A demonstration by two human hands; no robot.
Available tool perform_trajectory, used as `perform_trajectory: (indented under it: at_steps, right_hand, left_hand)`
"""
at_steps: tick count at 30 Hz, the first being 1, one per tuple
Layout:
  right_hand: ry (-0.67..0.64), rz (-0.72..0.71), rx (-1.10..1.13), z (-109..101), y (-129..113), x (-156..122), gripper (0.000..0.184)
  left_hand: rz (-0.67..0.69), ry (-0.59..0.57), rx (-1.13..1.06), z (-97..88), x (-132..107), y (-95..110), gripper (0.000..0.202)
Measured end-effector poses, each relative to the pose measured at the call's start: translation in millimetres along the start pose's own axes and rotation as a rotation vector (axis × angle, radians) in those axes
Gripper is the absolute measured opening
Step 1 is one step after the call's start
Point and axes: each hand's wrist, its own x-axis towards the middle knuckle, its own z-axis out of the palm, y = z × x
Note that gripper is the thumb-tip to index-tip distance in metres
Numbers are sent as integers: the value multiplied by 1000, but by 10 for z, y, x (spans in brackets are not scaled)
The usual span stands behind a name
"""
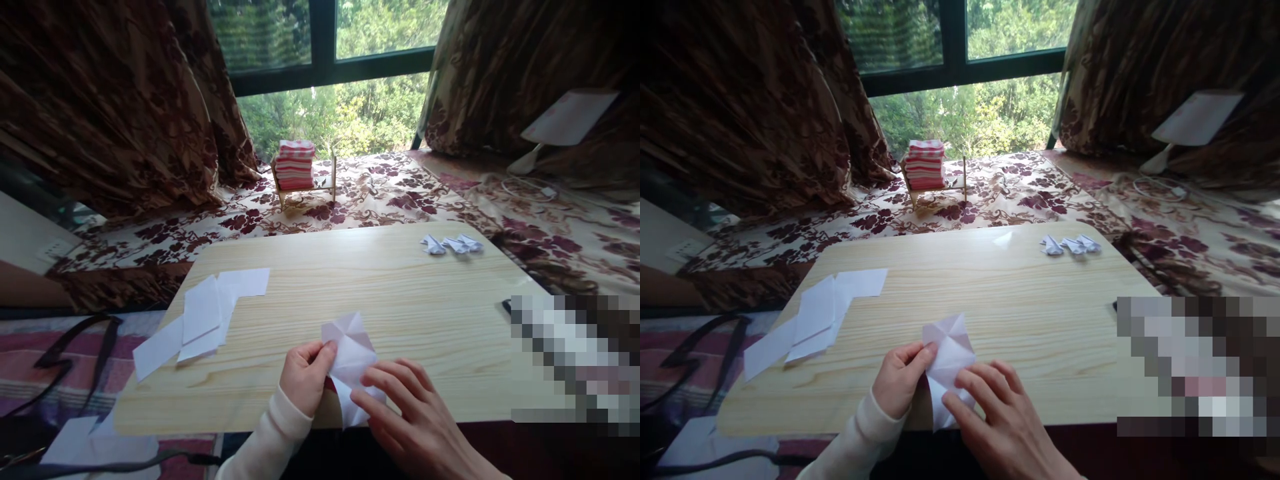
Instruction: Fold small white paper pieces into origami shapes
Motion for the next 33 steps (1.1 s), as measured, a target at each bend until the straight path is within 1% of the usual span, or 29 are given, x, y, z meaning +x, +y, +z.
perform_trajectory:
  at_steps: [3,6,8,14,16,19,21,23,24,25,27,28,30,31,33]
  right_hand:
    - [37,-1,75,-55,-31,66,17]
    - [32,-18,125,-127,-25,99,15]
    - [40,-22,115,-143,-11,99,14]
    - [34,23,51,-31,-13,76,17]
    - [23,2,55,-5,-15,80,19]
    - [6,-66,96,-13,11,82,21]
    - [-28,-57,120,-41,46,69,20]
    - [-75,29,150,-73,86,47,17]
    - [-78,107,163,-84,104,36,17]
    - [-59,205,177,-88,121,28,19]
    - [-5,457,219,-67,142,24,22]
    - [-8,590,268,-42,146,27,21]
    - [-80,805,419,29,144,38,22]
    - [-122,868,490,67,140,43,23]
    - [-147,935,551,132,132,45,25]
  left_hand:
    - [1,25,-1,-30,10,-8,35]
    - [8,45,2,-61,11,-8,35]
    - [13,56,8,-72,7,-7,35]
    - [37,77,52,-51,7,-12,33]
    - [42,68,74,-43,7,-2,33]
    - [73,66,119,-37,-13,21,33]
    - [100,73,151,-32,-38,26,32]
    - [113,71,178,-22,-64,15,31]
    - [115,64,189,-14,-74,5,31]
    - [115,53,200,-4,-82,-6,32]
    - [117,24,222,15,-90,-23,33]
    - [120,11,235,23,-91,-27,33]
    - [135,-5,268,30,-94,-20,33]
    - [143,-5,282,26,-98,-13,32]
    - [191,23,360,6,-115,1,25]
